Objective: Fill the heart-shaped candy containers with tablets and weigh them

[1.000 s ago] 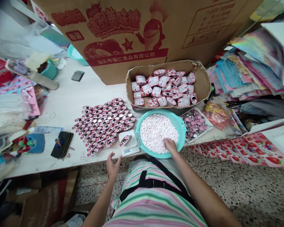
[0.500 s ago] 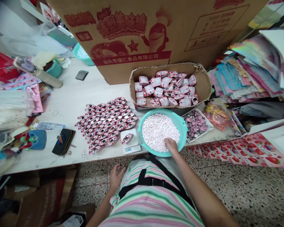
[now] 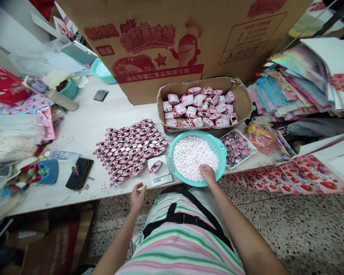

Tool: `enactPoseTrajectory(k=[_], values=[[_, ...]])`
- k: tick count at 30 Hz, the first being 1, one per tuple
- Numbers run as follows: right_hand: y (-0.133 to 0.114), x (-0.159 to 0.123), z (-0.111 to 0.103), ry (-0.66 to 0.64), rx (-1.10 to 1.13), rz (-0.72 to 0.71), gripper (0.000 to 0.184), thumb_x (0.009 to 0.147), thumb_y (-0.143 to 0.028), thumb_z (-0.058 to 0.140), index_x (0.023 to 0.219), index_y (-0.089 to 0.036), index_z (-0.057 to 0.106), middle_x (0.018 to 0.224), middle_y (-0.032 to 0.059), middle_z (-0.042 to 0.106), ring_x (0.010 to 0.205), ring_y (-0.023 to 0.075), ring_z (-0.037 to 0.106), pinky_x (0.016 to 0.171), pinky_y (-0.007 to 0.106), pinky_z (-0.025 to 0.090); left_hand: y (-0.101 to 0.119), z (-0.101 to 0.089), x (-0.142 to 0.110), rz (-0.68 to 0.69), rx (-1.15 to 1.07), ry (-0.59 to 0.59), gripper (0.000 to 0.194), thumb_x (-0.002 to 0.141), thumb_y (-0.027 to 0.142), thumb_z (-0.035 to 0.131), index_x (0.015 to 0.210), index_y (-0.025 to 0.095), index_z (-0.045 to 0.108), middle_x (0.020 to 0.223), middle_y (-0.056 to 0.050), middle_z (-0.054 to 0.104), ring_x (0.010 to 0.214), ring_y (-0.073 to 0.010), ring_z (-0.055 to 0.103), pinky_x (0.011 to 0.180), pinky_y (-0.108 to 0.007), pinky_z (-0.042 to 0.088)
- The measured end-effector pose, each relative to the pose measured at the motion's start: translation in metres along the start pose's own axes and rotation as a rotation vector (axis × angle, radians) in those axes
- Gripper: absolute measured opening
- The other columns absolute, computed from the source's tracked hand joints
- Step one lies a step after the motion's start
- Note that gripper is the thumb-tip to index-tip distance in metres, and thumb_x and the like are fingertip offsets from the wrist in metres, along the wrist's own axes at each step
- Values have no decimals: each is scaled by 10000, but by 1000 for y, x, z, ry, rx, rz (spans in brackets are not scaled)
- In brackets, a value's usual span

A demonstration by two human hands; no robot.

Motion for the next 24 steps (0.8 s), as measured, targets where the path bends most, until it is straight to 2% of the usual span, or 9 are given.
enactPoseTrajectory(k=[4,12,15,17,19,22,24], values=[[1,0,1,10,-28,-38,306,707,-475,427,590,-210,525,520,-8,538,565,161,492,552,256,346,-8,1,-3,9,3,-18,407,720,488,567,980,177,605,991,-101,668,951,-241,618,871,-393,455],[1,-1,2,38,-76,-76,320,712,-487,407,597,-211,523,524,-5,530,596,172,494,572,262,328,-35,8,-34,-11,59,-132,315,695,405,573,908,178,618,909,-80,678,876,-241,633,823,-394,482],[1,-1,2,43,-95,-75,330,706,-491,406,612,-208,547,544,4,550,614,179,504,580,264,332,-34,8,-40,0,64,-144,292,712,376,566,922,177,606,920,-78,673,882,-235,633,836,-401,483],[1,-2,2,46,-109,-74,340,706,-495,402,622,-206,560,555,8,560,621,181,508,585,265,333,-22,7,-38,38,80,-118,292,747,385,547,944,176,596,943,-83,664,909,-236,624,866,-412,473],[1,-2,2,51,-123,-73,350,706,-503,400,630,-205,567,568,12,569,624,182,509,589,266,333,-2,5,-31,109,110,-60,313,785,399,523,997,176,580,995,-95,645,969,-243,600,903,-424,455],[-1,-4,0,55,-145,-74,367,704,-517,394,637,-204,574,582,18,579,628,187,514,592,272,337,40,8,-14,242,160,21,365,825,396,498,1115,177,524,1095,-112,596,1068,-251,544,945,-431,428],[-3,-5,-1,49,-162,-85,381,702,-523,386,645,-202,583,585,25,587,628,193,524,591,277,346,69,15,-1,336,189,30,416,833,381,502,1195,179,469,1150,-122,561,1118,-253,507,968,-433,409]])
Point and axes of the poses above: each hand's wrist, its own x-axis towards the middle knuckle, its own z-axis out of the palm, y = z × x, the point moved 3 cm from there along x, towards the middle knuckle
